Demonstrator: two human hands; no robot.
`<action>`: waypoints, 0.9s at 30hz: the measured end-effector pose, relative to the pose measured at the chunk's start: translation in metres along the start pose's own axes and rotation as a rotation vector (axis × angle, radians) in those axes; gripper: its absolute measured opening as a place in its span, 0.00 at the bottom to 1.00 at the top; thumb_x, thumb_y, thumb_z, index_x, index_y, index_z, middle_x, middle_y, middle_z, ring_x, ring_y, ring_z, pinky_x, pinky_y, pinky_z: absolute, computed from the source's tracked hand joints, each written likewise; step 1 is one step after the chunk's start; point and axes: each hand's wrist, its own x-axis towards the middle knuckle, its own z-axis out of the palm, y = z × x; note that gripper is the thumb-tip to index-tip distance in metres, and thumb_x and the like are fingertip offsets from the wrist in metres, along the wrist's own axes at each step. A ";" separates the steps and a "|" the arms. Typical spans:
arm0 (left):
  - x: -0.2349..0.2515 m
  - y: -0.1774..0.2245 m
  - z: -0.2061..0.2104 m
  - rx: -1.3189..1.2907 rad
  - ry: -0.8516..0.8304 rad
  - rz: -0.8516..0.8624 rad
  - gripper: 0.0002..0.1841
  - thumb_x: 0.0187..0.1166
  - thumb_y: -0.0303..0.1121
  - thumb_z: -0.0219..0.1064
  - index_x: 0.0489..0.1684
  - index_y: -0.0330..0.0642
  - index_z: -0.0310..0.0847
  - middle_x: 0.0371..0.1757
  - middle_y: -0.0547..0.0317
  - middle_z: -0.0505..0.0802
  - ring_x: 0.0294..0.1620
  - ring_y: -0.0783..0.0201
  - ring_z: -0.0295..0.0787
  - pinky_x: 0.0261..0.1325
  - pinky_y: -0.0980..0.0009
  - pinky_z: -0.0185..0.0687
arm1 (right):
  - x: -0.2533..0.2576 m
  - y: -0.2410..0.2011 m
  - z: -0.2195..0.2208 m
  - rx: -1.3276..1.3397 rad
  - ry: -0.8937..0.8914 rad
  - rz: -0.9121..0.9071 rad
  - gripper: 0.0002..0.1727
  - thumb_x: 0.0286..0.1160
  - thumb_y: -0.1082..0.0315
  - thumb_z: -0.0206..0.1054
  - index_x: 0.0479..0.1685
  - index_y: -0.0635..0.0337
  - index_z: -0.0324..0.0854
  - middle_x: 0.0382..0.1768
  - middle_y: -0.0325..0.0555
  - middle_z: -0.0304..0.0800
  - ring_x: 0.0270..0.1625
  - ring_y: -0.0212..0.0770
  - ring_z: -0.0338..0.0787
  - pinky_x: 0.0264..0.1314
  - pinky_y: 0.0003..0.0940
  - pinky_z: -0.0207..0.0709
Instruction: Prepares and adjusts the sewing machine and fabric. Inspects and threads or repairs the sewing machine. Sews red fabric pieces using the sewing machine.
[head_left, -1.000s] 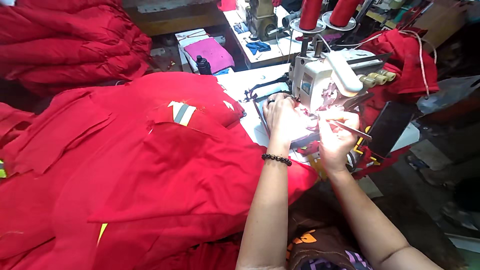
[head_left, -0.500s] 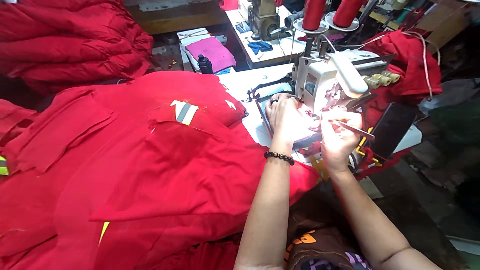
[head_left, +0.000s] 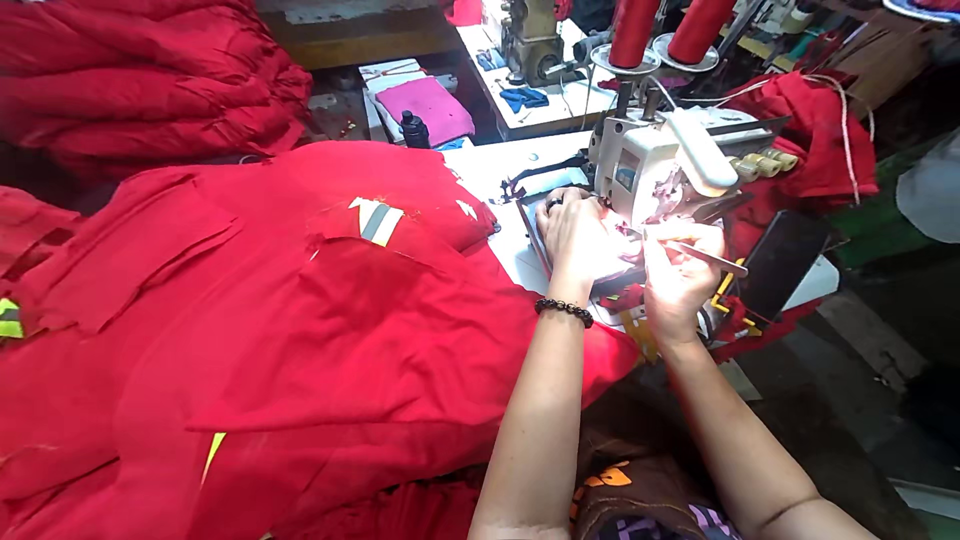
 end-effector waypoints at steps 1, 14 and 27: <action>-0.001 0.000 0.000 0.008 0.002 0.005 0.07 0.75 0.24 0.70 0.46 0.43 0.90 0.71 0.50 0.85 0.79 0.45 0.74 0.82 0.40 0.59 | 0.000 0.000 0.000 -0.004 0.005 0.003 0.19 0.65 0.87 0.71 0.52 0.61 0.77 0.43 0.37 0.92 0.43 0.31 0.94 0.46 0.29 0.91; -0.004 -0.001 0.003 0.026 0.009 -0.022 0.11 0.76 0.28 0.71 0.54 0.41 0.87 0.71 0.50 0.85 0.79 0.46 0.73 0.83 0.41 0.59 | 0.000 0.000 -0.002 -0.068 0.002 -0.005 0.15 0.69 0.82 0.72 0.51 0.61 0.77 0.43 0.37 0.92 0.43 0.31 0.94 0.46 0.30 0.92; -0.005 -0.002 0.000 0.008 -0.023 0.008 0.06 0.74 0.25 0.70 0.43 0.44 0.89 0.70 0.51 0.86 0.81 0.45 0.71 0.85 0.38 0.54 | 0.000 0.001 -0.002 -0.110 0.004 -0.007 0.15 0.68 0.83 0.72 0.51 0.62 0.77 0.45 0.38 0.90 0.44 0.30 0.93 0.46 0.28 0.91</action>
